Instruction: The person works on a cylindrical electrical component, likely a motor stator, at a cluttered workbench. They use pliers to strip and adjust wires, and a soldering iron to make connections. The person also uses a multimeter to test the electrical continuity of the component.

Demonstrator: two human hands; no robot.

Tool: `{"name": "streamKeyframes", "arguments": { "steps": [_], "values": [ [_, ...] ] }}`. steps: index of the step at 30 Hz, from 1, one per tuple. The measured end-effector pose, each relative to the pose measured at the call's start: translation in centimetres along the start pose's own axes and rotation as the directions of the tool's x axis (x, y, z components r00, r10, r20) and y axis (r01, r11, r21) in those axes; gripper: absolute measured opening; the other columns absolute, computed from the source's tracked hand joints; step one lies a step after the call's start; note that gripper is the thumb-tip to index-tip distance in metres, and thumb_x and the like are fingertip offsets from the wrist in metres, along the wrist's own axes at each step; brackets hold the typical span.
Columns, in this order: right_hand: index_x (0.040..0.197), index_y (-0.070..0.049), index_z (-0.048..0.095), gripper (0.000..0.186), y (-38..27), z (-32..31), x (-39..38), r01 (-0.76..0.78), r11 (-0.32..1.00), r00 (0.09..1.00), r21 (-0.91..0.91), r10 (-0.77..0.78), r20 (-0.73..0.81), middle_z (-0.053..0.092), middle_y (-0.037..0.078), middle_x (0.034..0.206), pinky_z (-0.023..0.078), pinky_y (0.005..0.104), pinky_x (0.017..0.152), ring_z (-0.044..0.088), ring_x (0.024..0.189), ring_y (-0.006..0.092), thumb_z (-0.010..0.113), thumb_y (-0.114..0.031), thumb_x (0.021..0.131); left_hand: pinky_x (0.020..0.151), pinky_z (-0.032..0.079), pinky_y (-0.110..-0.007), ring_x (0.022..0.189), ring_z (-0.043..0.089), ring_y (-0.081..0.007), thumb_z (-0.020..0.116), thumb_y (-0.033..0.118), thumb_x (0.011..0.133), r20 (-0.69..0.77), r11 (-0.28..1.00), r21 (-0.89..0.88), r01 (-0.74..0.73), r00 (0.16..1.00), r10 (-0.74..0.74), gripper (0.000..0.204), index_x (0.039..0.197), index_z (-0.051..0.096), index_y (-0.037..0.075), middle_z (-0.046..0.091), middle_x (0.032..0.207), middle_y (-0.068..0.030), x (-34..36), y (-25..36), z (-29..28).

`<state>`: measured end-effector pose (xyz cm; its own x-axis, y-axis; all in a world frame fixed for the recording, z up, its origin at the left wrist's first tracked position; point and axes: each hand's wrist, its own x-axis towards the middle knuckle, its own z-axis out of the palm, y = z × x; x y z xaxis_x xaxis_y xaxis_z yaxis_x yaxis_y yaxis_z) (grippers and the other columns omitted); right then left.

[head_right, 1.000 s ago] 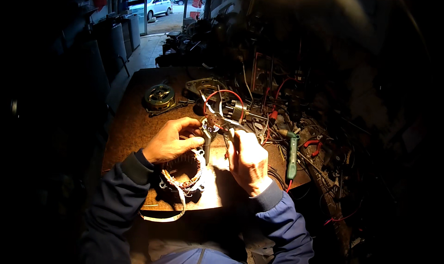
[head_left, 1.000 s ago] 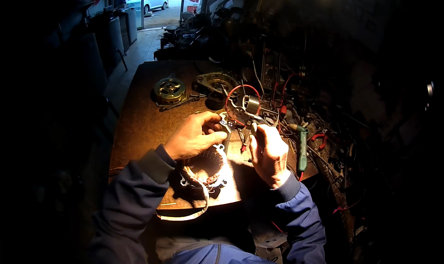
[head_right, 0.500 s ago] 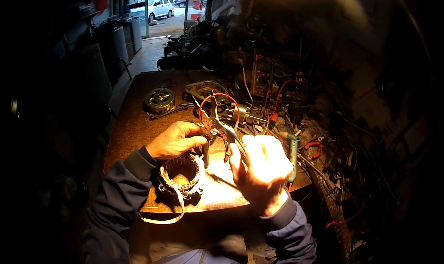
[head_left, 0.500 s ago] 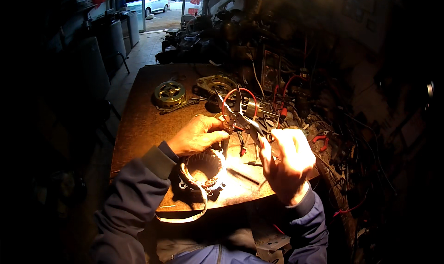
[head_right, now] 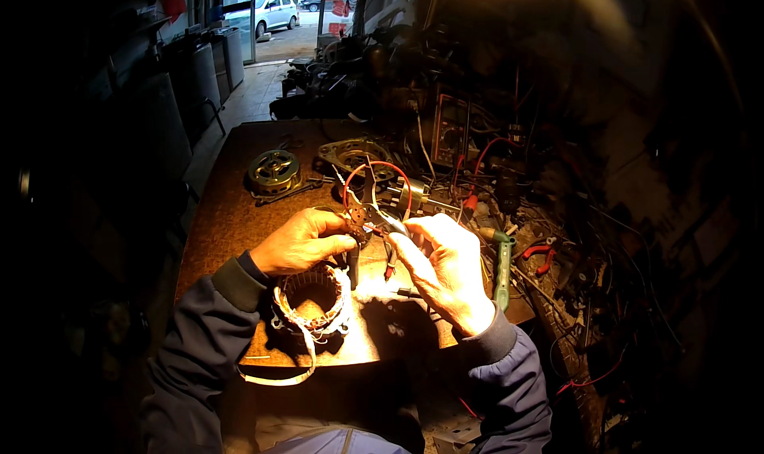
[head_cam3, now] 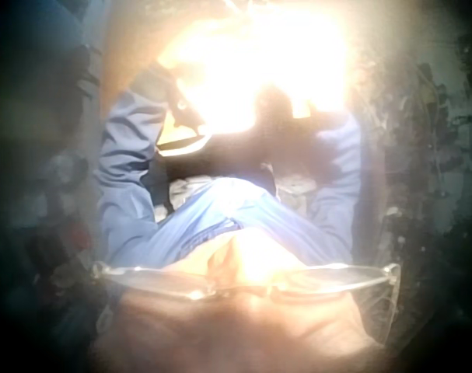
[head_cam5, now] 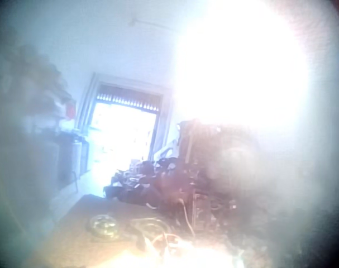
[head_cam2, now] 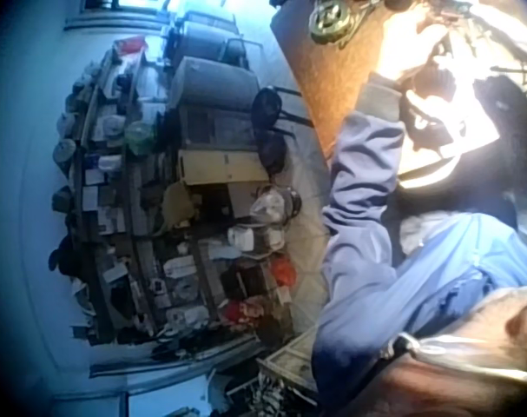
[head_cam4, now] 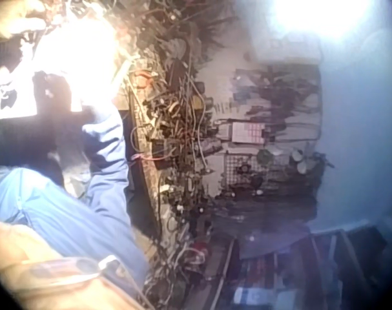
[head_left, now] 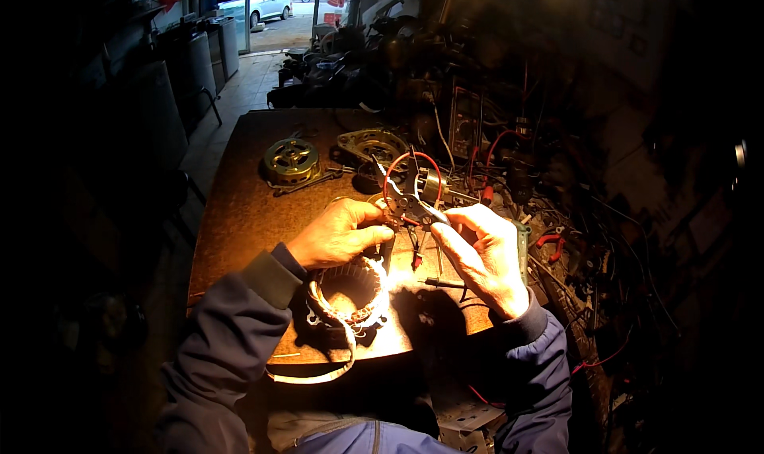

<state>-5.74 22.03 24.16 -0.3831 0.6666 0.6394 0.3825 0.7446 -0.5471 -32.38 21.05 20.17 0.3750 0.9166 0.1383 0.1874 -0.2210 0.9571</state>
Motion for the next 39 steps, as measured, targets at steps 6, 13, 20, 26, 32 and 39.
{"name": "streamKeyframes", "arguments": {
  "steps": [6, 13, 20, 26, 32, 39],
  "values": [
    [0.1, 0.0, 0.076, 0.016, -0.4, 0.5, 0.9, 0.056, 0.994, 0.997, -0.089, -0.06, -0.038, 0.067, 0.01, 0.08, 0.051, 0.033, 0.062, 0.064, 0.068, 0.0211, 0.085, -0.01, 0.092, 0.074, 0.054, -0.024, 0.083, 0.062, -0.0034, 0.07, 0.012, 0.107, 0.001, 1.0, 0.029, 0.009, 1.0, -0.009, 0.025, 0.128, 0.074, -0.001, 0.074, 0.098, 0.0032, -0.1, 0.1, -0.1],
    [0.095, -0.002, 0.075, 0.012, 0.3, 0.2, 1.0, 0.131, 0.983, 0.991, -0.129, -0.135, -0.022, 0.067, 0.01, 0.077, 0.052, 0.0349, 0.063, 0.065, 0.067, 0.023, 0.084, -0.007, 0.09, 0.072, 0.052, -0.023, 0.08, 0.06, -0.0037, 0.07, 0.012, 0.106, -0.034, 0.999, 0.033, -0.001, 0.999, 0.002, 0.02, 0.119, 0.076, -0.002, 0.073, 0.093, 0.0032, 0.0, 0.0, 0.1],
    [0.119, 0.004, 0.07, 0.041, 1.6, -1.6, 0.6, 0.115, 0.794, 0.971, -0.597, -0.216, -0.1, 0.07, 0.022, 0.102, 0.055, 0.0443, 0.085, 0.067, 0.09, 0.0396, 0.085, -0.024, 0.092, 0.071, 0.052, -0.024, 0.078, 0.059, -0.0043, 0.068, 0.016, 0.108, -0.024, 1.0, -0.011, 0.007, 1.0, -0.007, 0.018, 0.111, 0.075, -0.001, 0.069, 0.088, 0.0029, 0.1, -0.5, 0.1],
    [0.114, 0.0, 0.073, 0.03, 1.0, 0.6, -0.8, -0.081, 0.996, 0.992, -0.048, 0.085, 0.09, 0.073, 0.017, 0.09, 0.059, 0.0399, 0.073, 0.073, 0.077, 0.0311, 0.082, -0.022, 0.095, 0.071, 0.052, -0.025, 0.078, 0.06, -0.0044, 0.066, 0.016, 0.109, -0.011, 1.0, -0.023, -0.013, 1.0, 0.013, 0.018, 0.111, 0.075, 0.0, 0.068, 0.088, 0.0037, 0.1, -0.6, 0.1],
    [0.127, -0.003, 0.067, 0.056, 0.2, 1.0, -0.7, 0.261, 0.706, 0.958, -0.658, -0.272, 0.088, 0.064, 0.023, 0.129, 0.052, 0.048, 0.1, 0.063, 0.115, 0.0418, 0.09, -0.023, 0.08, 0.071, 0.052, -0.025, 0.078, 0.059, -0.0039, 0.066, 0.014, 0.109, -0.022, 1.0, -0.006, -0.017, 1.0, 0.017, 0.017, 0.111, 0.074, -0.001, 0.067, 0.088, 0.0045, 0.0, -0.4, 0.1],
    [0.119, 0.0, 0.076, 0.058, 2.2, -1.2, -1.2, 0.095, 0.953, 0.988, -0.288, -0.055, 0.143, 0.071, 0.022, 0.115, 0.059, 0.0458, 0.09, 0.071, 0.104, 0.0383, 0.093, -0.04, 0.081, 0.071, 0.05, -0.025, 0.078, 0.058, -0.0043, 0.066, 0.015, 0.108, -0.018, 0.999, -0.026, -0.021, 1.0, 0.021, 0.017, 0.107, 0.075, 0.0, 0.067, 0.086, 0.0042, 0.1, -0.7, 0.1]
  ]
}}
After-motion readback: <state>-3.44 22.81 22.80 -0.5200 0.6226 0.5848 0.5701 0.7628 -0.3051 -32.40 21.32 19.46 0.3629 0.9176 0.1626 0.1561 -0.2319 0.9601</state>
